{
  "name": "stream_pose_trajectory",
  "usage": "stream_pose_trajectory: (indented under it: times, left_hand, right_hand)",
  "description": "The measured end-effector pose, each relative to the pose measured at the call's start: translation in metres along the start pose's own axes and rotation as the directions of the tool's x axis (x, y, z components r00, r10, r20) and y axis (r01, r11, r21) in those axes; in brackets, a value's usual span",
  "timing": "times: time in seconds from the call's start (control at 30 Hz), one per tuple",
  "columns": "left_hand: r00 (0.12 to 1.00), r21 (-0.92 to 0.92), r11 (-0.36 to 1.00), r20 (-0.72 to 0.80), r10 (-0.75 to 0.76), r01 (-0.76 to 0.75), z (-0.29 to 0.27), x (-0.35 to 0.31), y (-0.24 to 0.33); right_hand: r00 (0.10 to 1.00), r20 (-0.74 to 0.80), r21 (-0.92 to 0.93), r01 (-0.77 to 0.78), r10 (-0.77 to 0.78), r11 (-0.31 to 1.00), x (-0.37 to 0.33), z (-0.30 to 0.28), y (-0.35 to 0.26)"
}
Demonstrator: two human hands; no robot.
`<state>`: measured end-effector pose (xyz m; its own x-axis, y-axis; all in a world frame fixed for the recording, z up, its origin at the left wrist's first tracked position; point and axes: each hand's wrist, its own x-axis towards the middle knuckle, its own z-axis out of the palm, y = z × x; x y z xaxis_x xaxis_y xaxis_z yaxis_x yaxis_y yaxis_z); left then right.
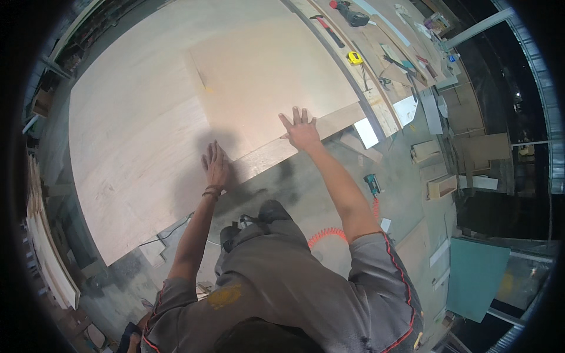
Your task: The person measures various pieces of wood and plywood using a tape measure in a workshop. They handle small wooden strips and large plywood sheets, placing them on a workbench and measuring their dimensions.
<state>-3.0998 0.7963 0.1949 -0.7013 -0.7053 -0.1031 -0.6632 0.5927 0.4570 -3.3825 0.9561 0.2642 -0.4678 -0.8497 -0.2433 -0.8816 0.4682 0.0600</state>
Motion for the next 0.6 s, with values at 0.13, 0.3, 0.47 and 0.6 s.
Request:
stream_pose_trajectory:
  times: [0.13,0.3,0.47,0.6]
  left_hand:
    - [1.0,0.024,1.0,-0.017,0.016,-0.016,-0.004,0.015,0.0]
    - [1.0,0.055,0.998,-0.007,0.016,-0.016,-0.008,0.047,-0.014]
    - [0.999,0.01,0.999,0.001,-0.052,0.052,-0.023,0.08,-0.014]
    - [0.997,0.014,0.997,-0.016,-0.073,0.073,-0.031,0.109,-0.024]
  right_hand:
    - [0.999,-0.033,-0.023,0.001,-0.002,1.0,0.014,-0.004,0.0]
    - [0.998,-0.057,-0.061,-0.005,0.001,0.998,0.05,0.006,-0.005]
    - [1.0,-0.009,-0.016,-0.015,0.015,1.0,0.085,-0.012,-0.009]
    - [1.0,-0.019,-0.053,-0.003,0.002,0.999,0.117,-0.023,-0.015]
